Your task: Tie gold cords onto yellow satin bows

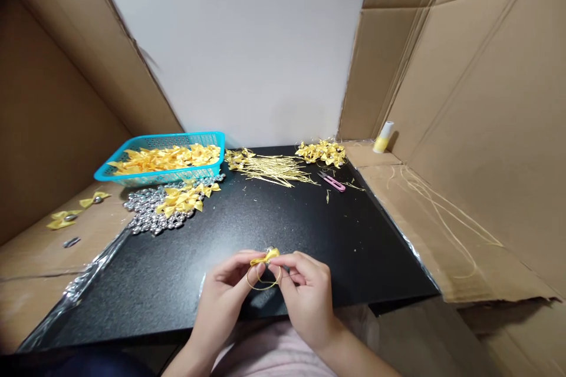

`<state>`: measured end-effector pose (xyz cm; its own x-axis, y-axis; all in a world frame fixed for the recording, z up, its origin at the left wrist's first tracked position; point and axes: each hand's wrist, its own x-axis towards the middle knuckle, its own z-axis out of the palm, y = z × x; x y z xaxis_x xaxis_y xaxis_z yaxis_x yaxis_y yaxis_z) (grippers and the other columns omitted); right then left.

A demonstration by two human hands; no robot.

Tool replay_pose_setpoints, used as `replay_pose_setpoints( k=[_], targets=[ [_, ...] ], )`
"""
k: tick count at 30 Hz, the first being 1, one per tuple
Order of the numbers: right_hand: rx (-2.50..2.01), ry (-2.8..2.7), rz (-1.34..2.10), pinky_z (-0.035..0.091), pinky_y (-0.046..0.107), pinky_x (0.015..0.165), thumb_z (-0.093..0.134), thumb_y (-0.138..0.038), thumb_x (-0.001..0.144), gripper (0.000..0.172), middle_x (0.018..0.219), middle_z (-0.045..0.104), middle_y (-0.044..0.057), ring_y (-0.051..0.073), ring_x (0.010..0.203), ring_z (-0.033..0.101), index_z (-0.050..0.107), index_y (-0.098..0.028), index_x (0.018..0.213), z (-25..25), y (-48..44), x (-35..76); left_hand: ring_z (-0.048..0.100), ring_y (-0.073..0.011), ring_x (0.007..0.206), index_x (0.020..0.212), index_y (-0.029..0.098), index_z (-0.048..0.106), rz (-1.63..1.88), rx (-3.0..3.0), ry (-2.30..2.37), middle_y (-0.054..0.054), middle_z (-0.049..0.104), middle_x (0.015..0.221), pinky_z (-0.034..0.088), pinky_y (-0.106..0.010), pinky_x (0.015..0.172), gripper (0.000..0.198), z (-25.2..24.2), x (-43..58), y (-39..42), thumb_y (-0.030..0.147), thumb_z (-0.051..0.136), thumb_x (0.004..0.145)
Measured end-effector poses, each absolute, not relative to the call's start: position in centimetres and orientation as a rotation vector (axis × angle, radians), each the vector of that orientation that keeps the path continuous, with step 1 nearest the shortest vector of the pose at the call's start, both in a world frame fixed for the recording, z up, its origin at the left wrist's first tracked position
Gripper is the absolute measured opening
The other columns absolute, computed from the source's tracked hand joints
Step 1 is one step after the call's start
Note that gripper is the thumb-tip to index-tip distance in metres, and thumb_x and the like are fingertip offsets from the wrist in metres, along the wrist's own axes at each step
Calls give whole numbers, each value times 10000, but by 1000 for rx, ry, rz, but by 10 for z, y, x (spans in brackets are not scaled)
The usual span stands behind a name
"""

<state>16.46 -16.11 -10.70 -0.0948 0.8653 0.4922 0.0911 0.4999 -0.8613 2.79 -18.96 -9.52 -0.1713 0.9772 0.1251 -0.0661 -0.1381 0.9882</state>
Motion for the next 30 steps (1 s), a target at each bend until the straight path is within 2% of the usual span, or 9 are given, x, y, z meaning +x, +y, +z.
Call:
replay_pose_setpoints(
  k=[5,13,15,18,21,23,26,30],
  targets=[
    [-931,-1561,813,272,182,381,646,-196,798,95,517,513,-36,61,426,318,698,-166,724,-103,-159,163,664,-191,772,781,171,763,1508,1141,1247,-70,731,797,518,-250,709,123,-95,28,-190,287,747,744],
    [-943,-1441,1097,310,197,428,616,-305,837,178,564,487,-28,81,479,363,632,-164,728,-105,-158,161,680,-193,750,729,174,766,1479,912,1218,-59,751,747,535,-254,708,133,-95,29,-187,294,795,679],
    [-950,-1415,1153,291,202,439,618,-326,839,191,559,435,-42,81,489,342,614,-167,733,-107,-157,161,677,-183,750,723,173,764,1477,877,1203,-53,751,737,530,-243,714,140,-96,29,-186,297,801,671],
    [-942,-1409,1192,257,209,460,657,-309,814,141,572,313,-74,83,501,282,618,-180,856,-111,-158,166,663,-156,741,770,172,762,1498,823,1195,-44,752,764,517,-215,700,154,-99,28,-185,291,799,680],
    [-815,-1288,1330,328,226,537,611,-326,849,186,659,377,-45,109,578,361,601,-213,996,-109,-158,179,627,-113,668,812,163,752,1570,716,1180,-31,740,763,495,-183,647,194,-101,26,-183,294,801,677],
    [-672,-1160,1436,347,240,563,533,-335,897,143,681,406,-23,122,607,385,616,-220,909,-101,-158,191,607,-95,620,812,149,744,1598,631,1150,-26,724,730,483,-173,611,223,-99,23,-180,299,808,661],
    [-447,-1085,1541,326,244,539,522,-294,906,198,625,354,-29,115,552,330,615,-213,751,-84,-157,210,608,-93,580,796,127,723,1589,539,1097,-28,704,688,469,-171,555,255,-92,19,-175,303,816,636],
    [-273,-1143,1760,302,255,528,551,-337,903,196,578,348,-38,112,513,319,622,-234,752,-74,-160,220,613,-95,541,775,110,692,1539,471,1048,-41,697,666,443,-166,494,286,-85,20,-168,305,824,612]
  ],
)
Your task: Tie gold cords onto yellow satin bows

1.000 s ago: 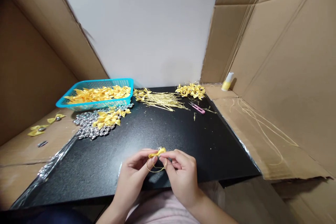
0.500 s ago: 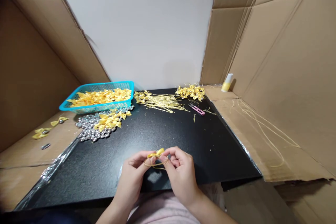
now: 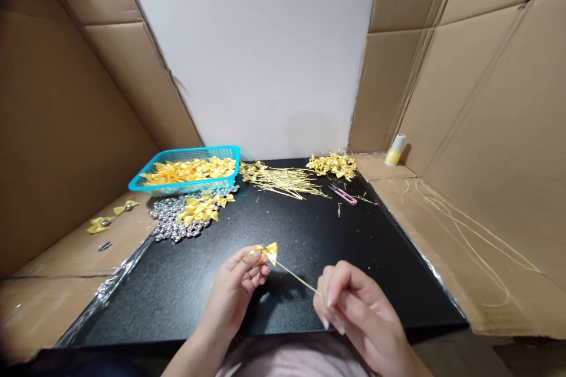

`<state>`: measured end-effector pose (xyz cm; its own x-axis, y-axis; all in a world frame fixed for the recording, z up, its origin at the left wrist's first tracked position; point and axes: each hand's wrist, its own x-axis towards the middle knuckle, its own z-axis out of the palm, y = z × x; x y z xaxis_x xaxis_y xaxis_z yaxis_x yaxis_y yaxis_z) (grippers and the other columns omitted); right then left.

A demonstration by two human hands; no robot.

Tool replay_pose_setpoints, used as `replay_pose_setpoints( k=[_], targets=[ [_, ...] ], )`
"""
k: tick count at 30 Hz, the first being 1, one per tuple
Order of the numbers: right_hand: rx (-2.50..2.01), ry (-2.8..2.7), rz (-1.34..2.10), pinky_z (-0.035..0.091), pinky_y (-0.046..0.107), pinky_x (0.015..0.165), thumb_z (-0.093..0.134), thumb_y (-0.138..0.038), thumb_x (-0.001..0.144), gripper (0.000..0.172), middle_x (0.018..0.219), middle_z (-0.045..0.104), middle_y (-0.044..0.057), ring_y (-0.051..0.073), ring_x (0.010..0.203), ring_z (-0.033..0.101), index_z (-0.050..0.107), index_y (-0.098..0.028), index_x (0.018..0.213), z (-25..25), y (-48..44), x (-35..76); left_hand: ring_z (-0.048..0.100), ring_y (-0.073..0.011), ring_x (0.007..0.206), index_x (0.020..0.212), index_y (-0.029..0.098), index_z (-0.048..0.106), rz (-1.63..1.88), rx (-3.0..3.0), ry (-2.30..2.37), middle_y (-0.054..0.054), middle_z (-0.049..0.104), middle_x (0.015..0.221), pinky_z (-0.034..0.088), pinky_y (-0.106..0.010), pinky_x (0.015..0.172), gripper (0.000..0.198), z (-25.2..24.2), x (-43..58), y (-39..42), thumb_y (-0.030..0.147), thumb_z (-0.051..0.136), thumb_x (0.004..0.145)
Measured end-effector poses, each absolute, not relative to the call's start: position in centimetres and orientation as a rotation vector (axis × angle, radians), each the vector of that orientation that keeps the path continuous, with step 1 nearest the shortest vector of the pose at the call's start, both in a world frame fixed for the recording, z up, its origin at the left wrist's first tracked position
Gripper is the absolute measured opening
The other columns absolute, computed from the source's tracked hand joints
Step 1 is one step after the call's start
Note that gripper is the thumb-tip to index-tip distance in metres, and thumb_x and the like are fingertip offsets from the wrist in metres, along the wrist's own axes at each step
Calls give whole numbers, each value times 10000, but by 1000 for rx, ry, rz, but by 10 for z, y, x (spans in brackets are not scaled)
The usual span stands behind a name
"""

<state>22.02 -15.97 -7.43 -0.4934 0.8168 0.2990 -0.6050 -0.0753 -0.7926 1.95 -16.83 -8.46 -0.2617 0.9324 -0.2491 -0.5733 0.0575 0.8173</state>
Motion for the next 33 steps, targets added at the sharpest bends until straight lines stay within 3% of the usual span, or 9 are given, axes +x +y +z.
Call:
replay_pose_setpoints(
  k=[9,16,21,25,30,33],
  targets=[
    [-497,-1321,1824,330,248,522,585,-441,891,243,566,543,-11,116,517,461,547,-211,823,-97,-158,210,651,-116,562,781,98,683,1471,460,1001,-81,725,743,458,-177,497,306,-89,28,-168,341,806,642],
    [-465,-1190,1715,357,250,475,669,-456,822,289,464,584,-15,95,380,433,523,-236,705,-77,-166,223,633,-103,565,777,104,681,1554,409,1028,-48,700,700,465,-168,498,309,-92,27,-169,301,839,599],
    [-511,-1548,1648,472,300,601,592,-355,897,162,736,678,61,169,644,613,628,-221,813,-61,-154,227,613,-118,606,743,116,724,1389,717,1195,-55,699,699,450,-190,544,216,-81,15,-163,314,764,667],
    [-520,-1948,1378,473,355,830,578,-296,895,140,958,659,77,198,896,605,652,-208,816,-42,-128,208,622,-166,632,700,143,749,1112,1224,1438,-60,727,684,446,-244,617,160,-73,-1,-135,289,686,696],
    [-681,-1829,1332,466,266,626,632,-324,819,157,697,604,-3,135,646,553,643,-179,760,-42,-84,169,589,-173,557,693,146,742,1060,1470,1558,-42,693,608,389,-250,547,168,-77,-13,-91,300,674,687],
    [-693,-1702,1365,476,264,613,690,-299,740,144,661,616,-12,126,609,566,639,-165,724,-51,-59,150,542,-161,519,732,149,733,1109,1574,1617,-15,640,555,349,-246,526,171,-80,-16,-79,309,697,682]
  ],
)
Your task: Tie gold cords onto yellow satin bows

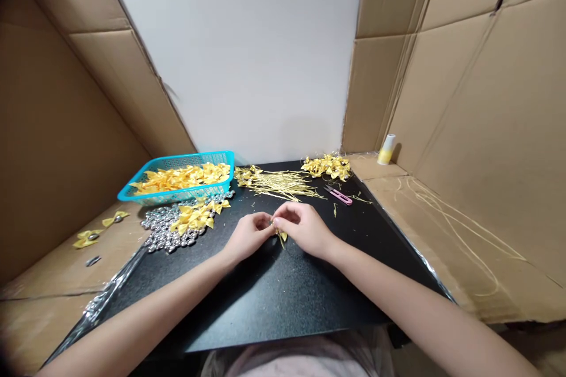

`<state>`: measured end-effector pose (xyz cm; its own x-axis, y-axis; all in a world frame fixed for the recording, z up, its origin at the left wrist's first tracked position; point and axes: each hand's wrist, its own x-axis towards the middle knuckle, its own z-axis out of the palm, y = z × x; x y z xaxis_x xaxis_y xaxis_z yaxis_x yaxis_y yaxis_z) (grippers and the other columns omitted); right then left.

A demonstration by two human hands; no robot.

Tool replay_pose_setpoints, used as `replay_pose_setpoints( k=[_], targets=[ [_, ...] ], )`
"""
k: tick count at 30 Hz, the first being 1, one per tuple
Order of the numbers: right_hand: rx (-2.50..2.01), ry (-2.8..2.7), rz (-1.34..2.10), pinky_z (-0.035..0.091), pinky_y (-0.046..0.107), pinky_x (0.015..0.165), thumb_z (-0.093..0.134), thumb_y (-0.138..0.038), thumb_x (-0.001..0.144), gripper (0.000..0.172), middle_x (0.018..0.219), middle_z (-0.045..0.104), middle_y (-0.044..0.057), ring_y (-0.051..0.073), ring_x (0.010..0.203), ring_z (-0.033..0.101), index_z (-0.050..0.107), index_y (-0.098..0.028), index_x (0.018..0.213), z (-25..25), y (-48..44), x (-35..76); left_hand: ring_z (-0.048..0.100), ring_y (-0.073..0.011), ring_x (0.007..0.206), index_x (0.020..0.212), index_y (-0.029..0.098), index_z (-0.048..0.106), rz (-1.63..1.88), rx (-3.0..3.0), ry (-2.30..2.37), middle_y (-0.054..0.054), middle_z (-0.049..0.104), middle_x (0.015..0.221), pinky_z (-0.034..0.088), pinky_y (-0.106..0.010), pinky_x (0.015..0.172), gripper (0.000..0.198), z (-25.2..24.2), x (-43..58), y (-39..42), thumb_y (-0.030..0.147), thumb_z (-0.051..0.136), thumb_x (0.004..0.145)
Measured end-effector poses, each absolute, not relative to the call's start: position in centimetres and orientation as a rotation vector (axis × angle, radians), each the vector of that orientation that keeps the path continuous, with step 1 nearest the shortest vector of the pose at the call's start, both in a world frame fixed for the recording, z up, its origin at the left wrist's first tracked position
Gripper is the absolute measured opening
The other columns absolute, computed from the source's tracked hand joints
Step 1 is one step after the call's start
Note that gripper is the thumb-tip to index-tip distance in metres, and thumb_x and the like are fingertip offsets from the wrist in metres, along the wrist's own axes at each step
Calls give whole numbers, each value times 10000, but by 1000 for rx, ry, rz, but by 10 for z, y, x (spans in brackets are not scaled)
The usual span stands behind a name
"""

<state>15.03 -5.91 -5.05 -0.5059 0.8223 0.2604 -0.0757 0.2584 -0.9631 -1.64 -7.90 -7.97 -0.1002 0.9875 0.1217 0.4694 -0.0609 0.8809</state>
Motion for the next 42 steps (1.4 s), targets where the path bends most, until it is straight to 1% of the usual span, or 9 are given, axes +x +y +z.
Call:
replay_pose_setpoints(
  k=[7,12,17,22,27,34,36,40,42],
  targets=[
    [-678,-1547,1315,525,301,653,708,-362,708,211,647,637,-15,139,607,621,613,-175,733,-70,-36,134,511,-161,690,834,192,719,1302,1767,1594,-23,655,788,375,-251,657,146,-68,-23,-87,293,632,776],
    [-664,-1490,1275,554,331,707,703,-420,718,262,751,696,28,165,679,671,614,-180,774,-81,-33,136,484,-146,639,761,168,732,1173,1691,1309,-23,647,710,343,-244,606,201,-73,-21,-89,360,673,770],
    [-665,-1501,1247,583,371,673,669,-491,737,309,737,720,49,209,672,704,599,-193,783,-89,-28,135,501,-135,608,724,151,677,1213,1501,1227,-3,626,647,361,-239,610,261,-80,-19,-83,409,660,761],
    [-696,-1579,1093,566,348,657,623,-387,790,182,745,712,41,204,684,694,607,-207,775,-91,-30,135,454,-107,588,670,161,603,1259,1260,1118,1,619,664,353,-215,584,206,-81,-18,-79,338,586,773],
    [-706,-1736,832,492,298,611,618,-220,774,71,678,667,21,172,620,616,640,-204,708,-88,-39,137,366,-74,509,631,171,474,1199,1042,989,16,543,626,283,-185,490,267,-84,-20,-73,380,584,755],
    [-720,-1784,549,461,285,606,546,-172,814,110,695,655,32,165,617,586,621,-198,737,-87,-34,143,224,-64,417,616,188,434,1072,936,887,104,246,459,222,-183,430,460,-84,-24,-70,577,637,752],
    [-699,-1832,497,451,290,608,544,-159,807,115,683,644,32,167,613,577,620,-199,731,-87,-32,146,241,-62,422,635,176,479,1101,933,892,98,272,471,232,-183,437,461,-85,-26,-69,593,645,742],
    [-593,-1985,447,441,299,637,566,-139,768,113,676,642,24,171,630,569,630,-210,707,-87,-32,148,335,-55,484,860,161,644,1219,962,957,31,540,645,267,-191,480,442,-89,-27,-66,566,703,695],
    [-551,-2034,445,439,299,649,578,-138,757,109,683,648,21,168,637,563,633,-213,699,-86,-33,148,340,-57,495,926,149,690,1236,1015,1001,15,578,665,255,-201,486,449,-91,-26,-67,527,728,686]
  ],
)
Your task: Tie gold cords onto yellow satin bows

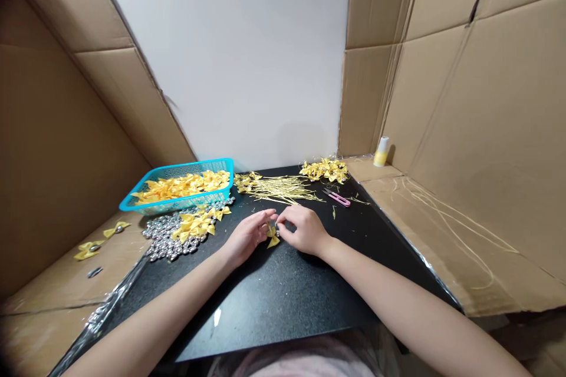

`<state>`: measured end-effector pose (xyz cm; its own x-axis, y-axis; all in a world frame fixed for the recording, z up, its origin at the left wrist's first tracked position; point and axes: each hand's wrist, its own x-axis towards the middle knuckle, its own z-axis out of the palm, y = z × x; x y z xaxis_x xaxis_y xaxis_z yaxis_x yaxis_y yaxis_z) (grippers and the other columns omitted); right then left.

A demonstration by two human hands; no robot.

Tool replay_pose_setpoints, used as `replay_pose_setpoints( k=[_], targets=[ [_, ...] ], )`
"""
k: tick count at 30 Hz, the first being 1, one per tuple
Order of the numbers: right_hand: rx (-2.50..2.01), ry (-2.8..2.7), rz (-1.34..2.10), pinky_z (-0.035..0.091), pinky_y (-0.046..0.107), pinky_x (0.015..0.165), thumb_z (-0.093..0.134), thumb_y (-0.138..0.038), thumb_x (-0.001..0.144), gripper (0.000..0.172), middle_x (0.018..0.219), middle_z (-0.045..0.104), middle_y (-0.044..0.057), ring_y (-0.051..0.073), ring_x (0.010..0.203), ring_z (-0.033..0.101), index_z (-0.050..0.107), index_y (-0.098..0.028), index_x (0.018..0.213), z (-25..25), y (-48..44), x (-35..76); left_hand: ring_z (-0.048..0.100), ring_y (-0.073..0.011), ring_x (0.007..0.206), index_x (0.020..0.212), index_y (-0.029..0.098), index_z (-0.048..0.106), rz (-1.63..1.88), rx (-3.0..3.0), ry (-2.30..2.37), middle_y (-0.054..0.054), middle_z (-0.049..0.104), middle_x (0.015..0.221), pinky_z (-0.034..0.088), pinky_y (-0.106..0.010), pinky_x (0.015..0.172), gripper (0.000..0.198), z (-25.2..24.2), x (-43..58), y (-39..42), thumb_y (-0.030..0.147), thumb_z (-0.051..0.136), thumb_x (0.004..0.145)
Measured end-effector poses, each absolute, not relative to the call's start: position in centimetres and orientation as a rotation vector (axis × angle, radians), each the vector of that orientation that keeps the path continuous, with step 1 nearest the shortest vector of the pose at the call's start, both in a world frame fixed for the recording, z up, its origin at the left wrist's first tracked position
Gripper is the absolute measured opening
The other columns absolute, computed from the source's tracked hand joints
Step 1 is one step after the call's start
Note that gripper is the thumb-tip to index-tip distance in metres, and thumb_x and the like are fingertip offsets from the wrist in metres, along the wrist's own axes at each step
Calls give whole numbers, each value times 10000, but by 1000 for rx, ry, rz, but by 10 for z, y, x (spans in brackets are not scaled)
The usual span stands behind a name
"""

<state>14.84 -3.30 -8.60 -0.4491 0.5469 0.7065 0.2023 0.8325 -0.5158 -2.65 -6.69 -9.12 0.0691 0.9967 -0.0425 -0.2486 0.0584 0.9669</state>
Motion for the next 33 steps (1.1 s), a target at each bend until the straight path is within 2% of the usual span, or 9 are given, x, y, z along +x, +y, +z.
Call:
replay_pose_setpoints(
  k=[3,5,10,14,17,25,28,31,33],
  targets=[
    [-549,-2045,457,430,300,655,581,-139,778,115,685,645,21,166,651,552,642,-210,712,-85,-34,148,312,-62,484,860,124,737,1226,1134,1052,47,482,519,214,-210,480,394,-91,-24,-71,479,743,691],
    [-578,-2031,481,420,297,644,583,-145,802,120,679,638,19,166,659,544,653,-207,727,-85,-34,147,325,-68,492,775,121,747,1211,1218,1066,50,456,486,230,-210,488,359,-89,-21,-74,470,747,692],
    [-665,-1985,590,425,291,625,609,-177,820,83,686,632,14,164,663,543,677,-200,779,-86,-30,145,422,-91,538,701,134,739,1194,1343,1067,1,597,588,329,-217,538,338,-84,-18,-78,472,753,682],
    [-689,-1977,712,474,293,658,594,-191,833,117,804,688,33,169,725,607,687,-189,904,-89,-25,145,479,-109,569,753,134,750,1218,1355,1067,-32,664,663,380,-228,576,351,-85,-19,-76,482,711,728],
    [-674,-1998,787,501,287,677,629,-185,800,125,828,715,24,163,727,639,692,-193,908,-91,-24,145,515,-117,580,795,132,756,1225,1328,1065,-37,680,670,413,-237,603,366,-86,-21,-75,489,718,721],
    [-744,-1916,716,459,376,822,641,-163,757,133,928,686,62,215,901,590,678,-194,881,-87,-27,148,624,-156,684,900,140,767,1192,1222,1047,-80,739,802,481,-271,704,369,-92,-23,-72,465,727,729],
    [-756,-1960,808,480,355,757,622,-178,783,139,923,710,63,212,858,621,701,-195,896,-88,-25,146,636,-159,702,913,138,769,1158,1227,1014,-71,744,782,483,-273,728,337,-91,-25,-72,424,727,741],
    [-748,-2006,930,490,309,681,626,-170,777,102,844,733,42,194,775,656,718,-188,818,-91,-22,145,662,-173,759,936,137,767,1105,1250,968,-67,756,808,487,-285,789,309,-88,-28,-73,303,794,677],
    [-760,-1993,970,487,299,682,653,-173,755,70,795,735,32,185,750,660,718,-180,782,-94,-20,145,680,-192,829,969,140,758,1066,1261,935,-79,764,879,487,-311,852,358,-85,-29,-74,242,825,632]
  ],
)
